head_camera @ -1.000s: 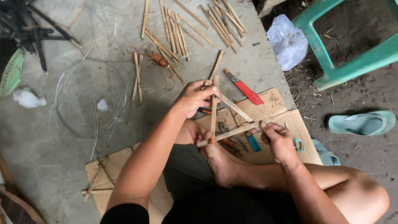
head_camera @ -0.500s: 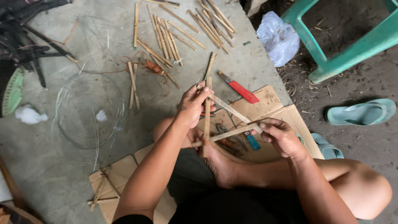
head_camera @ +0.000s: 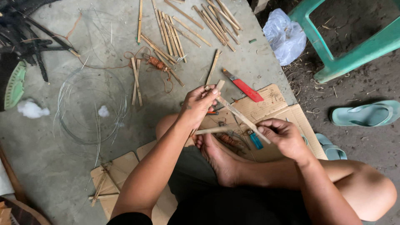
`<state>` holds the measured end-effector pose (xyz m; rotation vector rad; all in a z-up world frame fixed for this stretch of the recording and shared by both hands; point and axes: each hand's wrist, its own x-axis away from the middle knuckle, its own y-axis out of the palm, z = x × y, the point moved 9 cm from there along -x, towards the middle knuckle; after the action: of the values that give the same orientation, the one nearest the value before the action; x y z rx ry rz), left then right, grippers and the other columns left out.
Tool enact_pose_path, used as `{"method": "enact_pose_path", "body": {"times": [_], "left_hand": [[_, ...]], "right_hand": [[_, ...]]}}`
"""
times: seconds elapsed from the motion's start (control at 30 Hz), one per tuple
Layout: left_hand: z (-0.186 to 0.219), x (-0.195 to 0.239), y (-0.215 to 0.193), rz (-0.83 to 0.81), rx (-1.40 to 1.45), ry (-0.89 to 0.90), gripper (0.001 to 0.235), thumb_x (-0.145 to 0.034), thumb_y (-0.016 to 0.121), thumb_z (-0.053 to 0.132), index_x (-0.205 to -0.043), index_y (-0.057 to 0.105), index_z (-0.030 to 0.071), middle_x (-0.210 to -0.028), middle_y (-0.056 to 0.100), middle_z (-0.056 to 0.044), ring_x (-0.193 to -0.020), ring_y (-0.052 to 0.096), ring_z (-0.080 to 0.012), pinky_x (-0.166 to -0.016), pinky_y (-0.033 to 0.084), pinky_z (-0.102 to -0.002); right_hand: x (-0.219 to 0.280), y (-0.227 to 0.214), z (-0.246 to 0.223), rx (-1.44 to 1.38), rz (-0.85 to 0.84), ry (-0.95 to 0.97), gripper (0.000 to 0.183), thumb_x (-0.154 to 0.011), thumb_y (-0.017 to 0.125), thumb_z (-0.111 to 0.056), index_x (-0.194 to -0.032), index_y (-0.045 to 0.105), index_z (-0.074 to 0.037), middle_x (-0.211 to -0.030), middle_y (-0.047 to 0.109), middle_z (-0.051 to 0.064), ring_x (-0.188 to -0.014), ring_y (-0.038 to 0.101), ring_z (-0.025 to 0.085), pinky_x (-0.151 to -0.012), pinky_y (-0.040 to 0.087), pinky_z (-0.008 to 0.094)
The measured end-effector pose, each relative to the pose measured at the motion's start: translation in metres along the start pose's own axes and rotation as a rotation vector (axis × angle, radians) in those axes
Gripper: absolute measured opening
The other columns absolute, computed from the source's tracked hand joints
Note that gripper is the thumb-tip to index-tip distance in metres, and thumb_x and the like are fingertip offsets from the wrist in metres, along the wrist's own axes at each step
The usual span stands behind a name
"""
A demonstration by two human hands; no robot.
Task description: The person assembles a small bamboo frame by joining thin bamboo sticks with string. They use a utility knife to trim the sticks and scissors to cut the string, then tie the joints together.
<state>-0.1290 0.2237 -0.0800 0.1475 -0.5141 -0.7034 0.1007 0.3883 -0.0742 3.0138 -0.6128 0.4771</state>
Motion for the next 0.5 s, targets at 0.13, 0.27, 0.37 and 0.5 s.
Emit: {"method": "enact_pose_path", "body": {"times": [0.13, 0.27, 0.37, 0.5], "left_hand": [[0.002, 0.001, 0.005, -0.011, 0.013, -0.031, 0.029, -0.096, 0.069, 0.02, -0.12, 0.067, 0.004, -0.099, 0.072, -0.004, -0.076, 0.06, -0.0078, -0.057, 0.049, -0.023], [-0.001, 0.004, 0.009, -0.005, 0.066, -0.077, 0.027, -0.095, 0.069, 0.022, -0.115, 0.067, 0.004, -0.098, 0.073, -0.006, -0.073, 0.06, -0.0104, -0.055, 0.049, -0.025], [-0.003, 0.004, 0.009, 0.002, 0.079, -0.095, 0.026, -0.096, 0.07, 0.021, -0.114, 0.068, 0.004, -0.098, 0.072, -0.007, -0.072, 0.06, -0.0112, -0.056, 0.049, -0.025], [-0.004, 0.004, 0.011, 0.002, 0.065, -0.113, 0.022, -0.095, 0.07, 0.02, -0.112, 0.068, 0.006, -0.099, 0.072, -0.007, -0.076, 0.065, -0.0097, -0.054, 0.049, -0.026]], "right_hand": [[0.006, 0.013, -0.011, 0.131, -0.081, 0.004, 0.018, -0.089, 0.075, -0.009, -0.106, 0.079, -0.004, -0.097, 0.077, 0.007, -0.087, 0.068, 0.011, -0.077, 0.056, 0.028], [0.003, 0.032, -0.029, 0.297, -0.118, -0.184, 0.016, -0.087, 0.077, -0.011, -0.102, 0.079, -0.005, -0.117, 0.07, 0.01, -0.105, 0.066, 0.014, -0.087, 0.053, 0.03], [0.001, 0.044, -0.014, 0.258, -0.254, -0.039, 0.019, -0.089, 0.075, -0.015, -0.104, 0.077, -0.004, -0.115, 0.073, 0.009, -0.104, 0.067, 0.016, -0.088, 0.054, 0.031], [0.009, 0.057, -0.004, 0.05, -0.411, 0.142, 0.031, -0.093, 0.069, -0.019, -0.121, 0.068, -0.005, -0.111, 0.075, 0.007, -0.104, 0.068, 0.015, -0.092, 0.055, 0.03]]}}
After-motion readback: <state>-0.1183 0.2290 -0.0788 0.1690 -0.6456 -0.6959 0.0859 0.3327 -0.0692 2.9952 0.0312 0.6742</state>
